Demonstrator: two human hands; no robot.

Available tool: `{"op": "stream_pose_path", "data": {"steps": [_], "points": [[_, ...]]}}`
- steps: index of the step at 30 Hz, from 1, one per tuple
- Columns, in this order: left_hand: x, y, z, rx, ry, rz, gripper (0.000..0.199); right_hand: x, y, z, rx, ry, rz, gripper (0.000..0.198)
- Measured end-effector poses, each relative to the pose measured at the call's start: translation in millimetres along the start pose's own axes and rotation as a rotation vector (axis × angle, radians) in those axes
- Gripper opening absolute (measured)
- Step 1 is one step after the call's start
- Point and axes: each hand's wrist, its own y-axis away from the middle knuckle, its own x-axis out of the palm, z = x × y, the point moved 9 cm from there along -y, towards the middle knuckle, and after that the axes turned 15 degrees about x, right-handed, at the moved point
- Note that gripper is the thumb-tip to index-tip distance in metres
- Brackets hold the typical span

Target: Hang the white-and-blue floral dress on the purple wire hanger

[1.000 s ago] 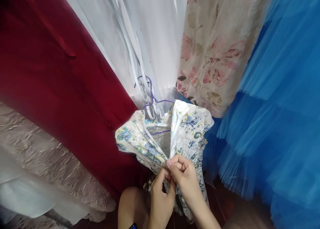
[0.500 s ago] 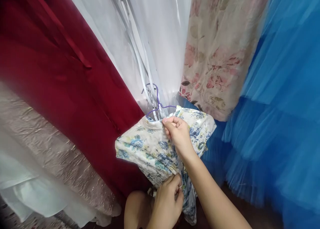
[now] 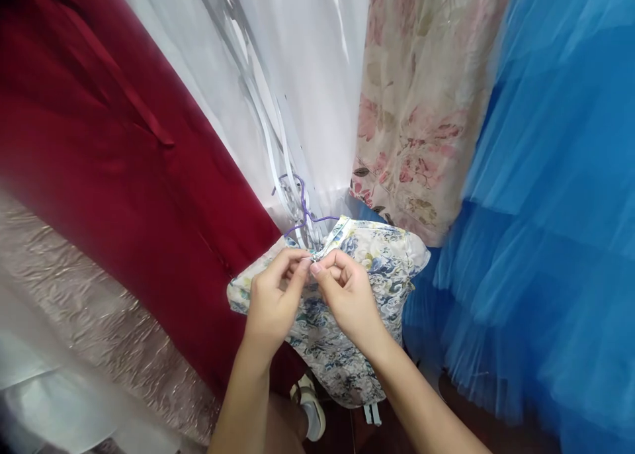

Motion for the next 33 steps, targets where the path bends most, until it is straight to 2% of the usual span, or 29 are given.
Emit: {"op": "stream_pose_path", "data": {"steps": [2,5,10,15,18,20,23,26,29,33], "points": [[-1,-7,-4,0.044,-0.023,-0.021,0.012,0,-2,1,-0.011,0.005,0.025,0.025],[-6,-7,-3,0.051,-0.022,-0.142,0.012,1,-6,-2,-0.030,0.011,0.070,0.024],[-21,-1,27,-0.053,0.140,-0.367,0.017,1,-8,-24,0.003,0.058,0.089,0.023],[-77,16,88,-0.134,0.297,-0.794,0.011,-6,9,-51,0.105,0.126,0.150,0.030],[-103,41,138,-0.309,0.468,-1.000,0.010,-12,22,-58,0.146,0.160,0.180,0.033],[-105,63,168,-0.462,0.597,-1.075,0.017,-13,28,-62,0.176,0.184,0.197,0.033],[-86,100,200,-0.693,0.700,-1.073,0.023,-8,36,-75,0.239,0.195,0.240,0.034],[-41,140,214,-0.927,0.785,-1.030,0.027,-7,43,-90,0.296,0.171,0.255,0.035],[13,170,206,-1.051,0.867,-0.983,0.027,-25,52,-98,0.326,0.140,0.199,0.035],[73,184,171,-1.045,1.021,-0.896,0.013,-88,67,-105,0.330,0.071,-0.014,0.034]]}}
